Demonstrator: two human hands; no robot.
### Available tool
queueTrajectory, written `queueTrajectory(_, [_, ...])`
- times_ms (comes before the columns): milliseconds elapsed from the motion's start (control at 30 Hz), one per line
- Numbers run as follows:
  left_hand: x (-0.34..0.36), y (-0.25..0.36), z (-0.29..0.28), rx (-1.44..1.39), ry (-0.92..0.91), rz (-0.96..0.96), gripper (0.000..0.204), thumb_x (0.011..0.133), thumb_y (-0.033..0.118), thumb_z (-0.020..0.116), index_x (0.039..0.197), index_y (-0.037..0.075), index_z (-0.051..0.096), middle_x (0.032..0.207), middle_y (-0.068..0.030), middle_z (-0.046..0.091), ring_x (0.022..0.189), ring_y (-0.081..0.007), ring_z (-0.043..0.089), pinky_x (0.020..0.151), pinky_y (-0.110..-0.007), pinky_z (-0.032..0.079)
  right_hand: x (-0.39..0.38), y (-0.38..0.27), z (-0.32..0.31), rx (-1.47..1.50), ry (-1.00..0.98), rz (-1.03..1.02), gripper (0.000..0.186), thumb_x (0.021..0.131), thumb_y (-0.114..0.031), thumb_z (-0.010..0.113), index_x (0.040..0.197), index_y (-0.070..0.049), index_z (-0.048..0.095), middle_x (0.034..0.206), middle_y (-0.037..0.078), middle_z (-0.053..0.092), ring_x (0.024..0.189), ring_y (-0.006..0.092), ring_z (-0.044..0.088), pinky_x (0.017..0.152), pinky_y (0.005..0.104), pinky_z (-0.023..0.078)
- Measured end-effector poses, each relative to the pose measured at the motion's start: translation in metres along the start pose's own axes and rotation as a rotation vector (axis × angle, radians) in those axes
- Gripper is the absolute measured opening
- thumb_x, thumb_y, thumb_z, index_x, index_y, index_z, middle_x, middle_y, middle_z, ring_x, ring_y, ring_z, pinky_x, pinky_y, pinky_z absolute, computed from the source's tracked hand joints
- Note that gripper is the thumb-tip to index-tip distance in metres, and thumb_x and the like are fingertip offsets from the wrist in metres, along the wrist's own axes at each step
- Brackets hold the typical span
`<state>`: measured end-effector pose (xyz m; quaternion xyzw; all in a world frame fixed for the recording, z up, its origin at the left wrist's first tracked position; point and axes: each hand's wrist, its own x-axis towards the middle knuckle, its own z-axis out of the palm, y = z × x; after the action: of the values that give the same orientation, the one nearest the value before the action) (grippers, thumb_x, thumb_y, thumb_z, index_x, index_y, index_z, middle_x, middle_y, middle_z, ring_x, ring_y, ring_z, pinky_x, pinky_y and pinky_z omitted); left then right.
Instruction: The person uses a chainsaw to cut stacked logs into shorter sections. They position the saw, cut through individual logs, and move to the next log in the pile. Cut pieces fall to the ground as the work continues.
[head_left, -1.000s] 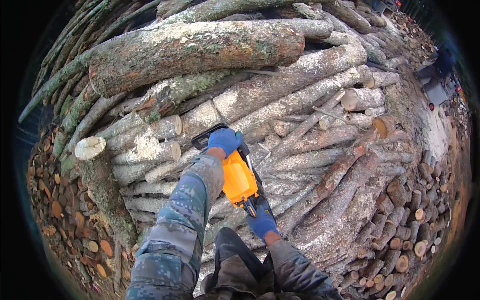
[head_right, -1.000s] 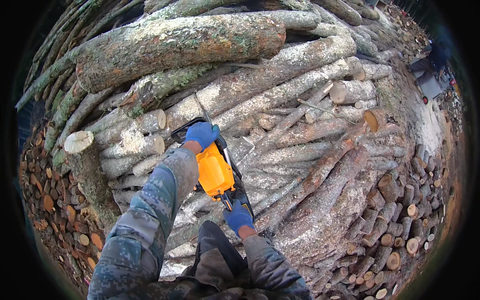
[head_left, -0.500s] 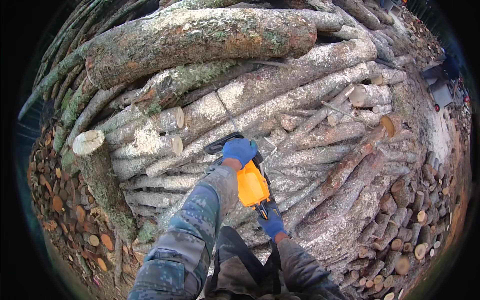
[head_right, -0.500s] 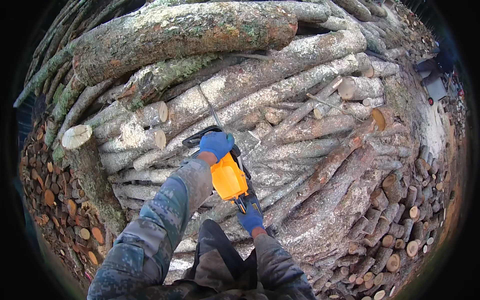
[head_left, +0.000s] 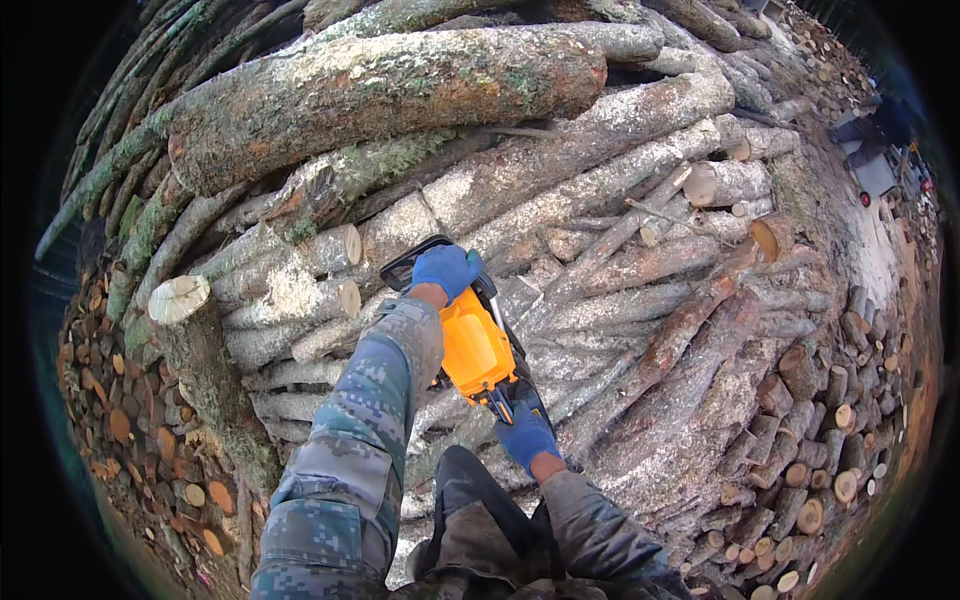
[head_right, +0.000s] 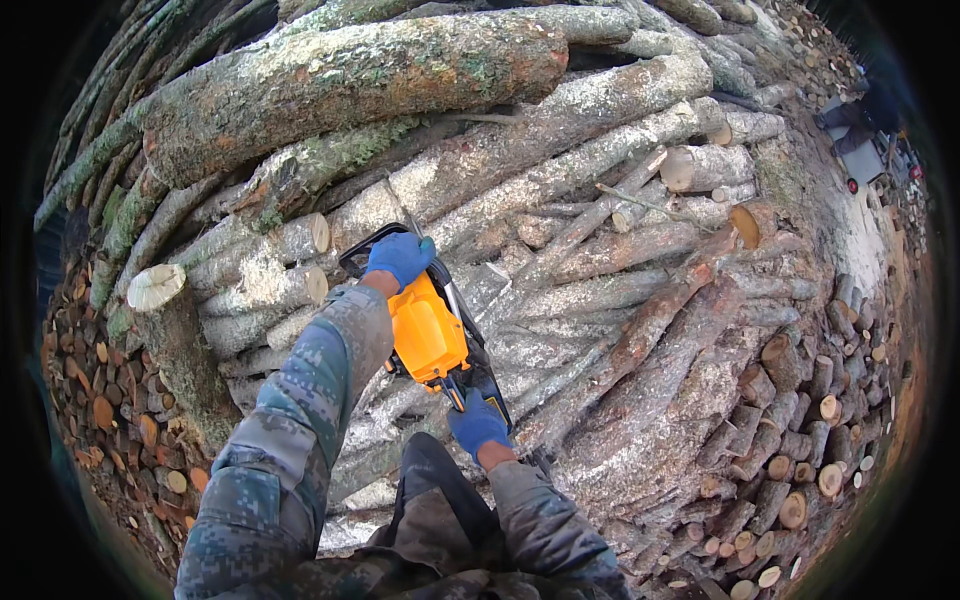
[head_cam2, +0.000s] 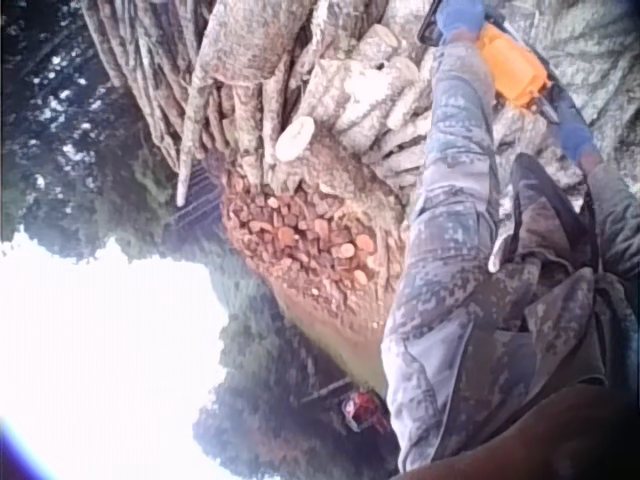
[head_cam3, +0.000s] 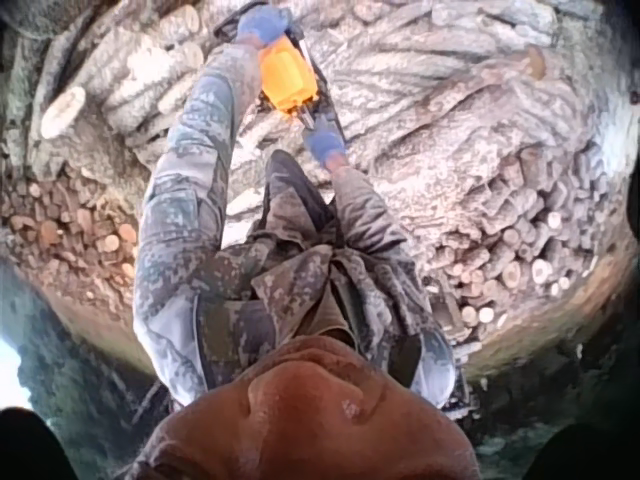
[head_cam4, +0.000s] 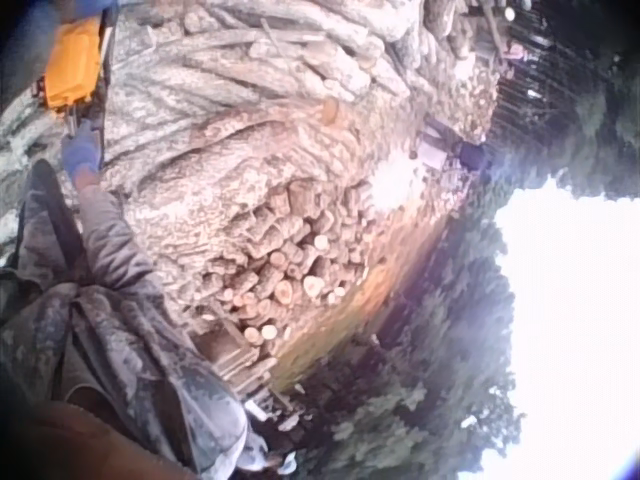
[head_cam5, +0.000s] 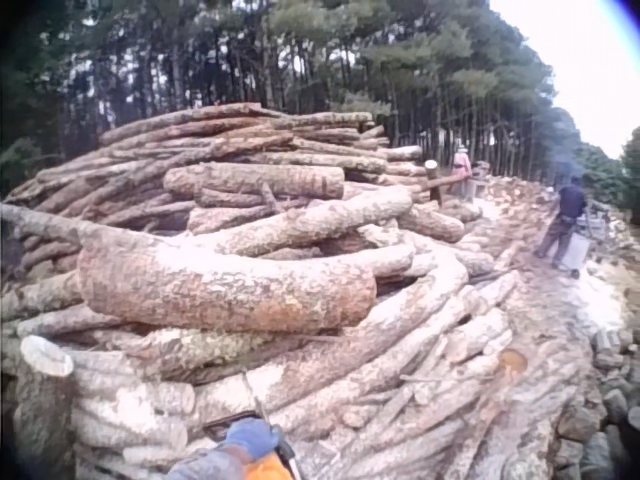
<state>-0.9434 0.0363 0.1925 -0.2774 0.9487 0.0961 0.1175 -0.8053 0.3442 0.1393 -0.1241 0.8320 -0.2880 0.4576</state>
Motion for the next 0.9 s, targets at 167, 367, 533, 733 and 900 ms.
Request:
queueTrajectory(167, [-0.001, -0.004, 0.010, 0.001, 0.003, 0.011, 0.060, 0.100, 0.052, 0.045, 0.093, 0.001, 0.076, 0.095, -0.0258, 0.074, 0.090, -0.0450, 0.071, 0.083, -0.056, 0.055, 0.005, 0.003, 0.001, -0.037, -0.057, 0.013, 0.069, 0.087, -0.044, 0.069, 0.141, -0.005, 0.053, 0.116, 0.030, 0.070, 0.108, 0.0483, 0.068, 0.093, 0.0560, 0.053])
queueTrajectory(367, [-0.018, 0.002, 0.039, -0.046, -0.006, 0.008, 0.057, 0.100, 0.051, 0.047, 0.091, 0.002, 0.077, 0.092, -0.0254, 0.074, 0.087, -0.0448, 0.072, 0.080, -0.056, 0.056, 0.017, 0.050, 0.034, -0.016, 0.101, -0.059, 0.064, 0.084, -0.045, 0.075, 0.132, -0.005, 0.061, 0.113, 0.028, 0.070, 0.110, 0.0487, 0.066, 0.093, 0.0536, 0.052])
queueTrajectory(533, [-0.034, 0.017, 0.062, -0.064, -0.084, -0.024, 0.053, 0.099, 0.049, 0.048, 0.097, 0.004, 0.077, 0.095, -0.0257, 0.074, 0.090, -0.0438, 0.072, 0.083, -0.055, 0.056, 0.034, 0.089, 0.044, 0.001, 0.031, -0.057, 0.064, 0.087, -0.046, 0.074, 0.138, -0.010, 0.058, 0.115, 0.027, 0.071, 0.108, 0.0468, 0.069, 0.093, 0.0544, 0.053])
queueTrajectory(733, [-0.021, 0.006, 0.047, -0.043, -0.030, 0.029, 0.055, 0.100, 0.048, 0.046, 0.095, 0.003, 0.077, 0.095, -0.0260, 0.074, 0.090, -0.0443, 0.072, 0.084, -0.055, 0.056, 0.021, 0.060, 0.030, -0.062, -0.046, -0.013, 0.074, 0.089, -0.045, 0.070, 0.148, -0.007, 0.049, 0.123, 0.027, 0.070, 0.113, 0.0470, 0.067, 0.097, 0.0547, 0.053])
queueTrajectory(900, [0.013, -0.020, 0.013, -0.011, 0.020, 0.030, 0.059, 0.100, 0.052, 0.046, 0.094, 0.002, 0.077, 0.096, -0.0258, 0.074, 0.091, -0.0449, 0.071, 0.082, -0.056, 0.055, 0.012, -0.004, 0.000, -0.077, -0.079, -0.029, 0.083, 0.089, -0.048, 0.067, 0.155, -0.003, 0.042, 0.122, 0.029, 0.070, 0.113, 0.0470, 0.067, 0.098, 0.0547, 0.052])
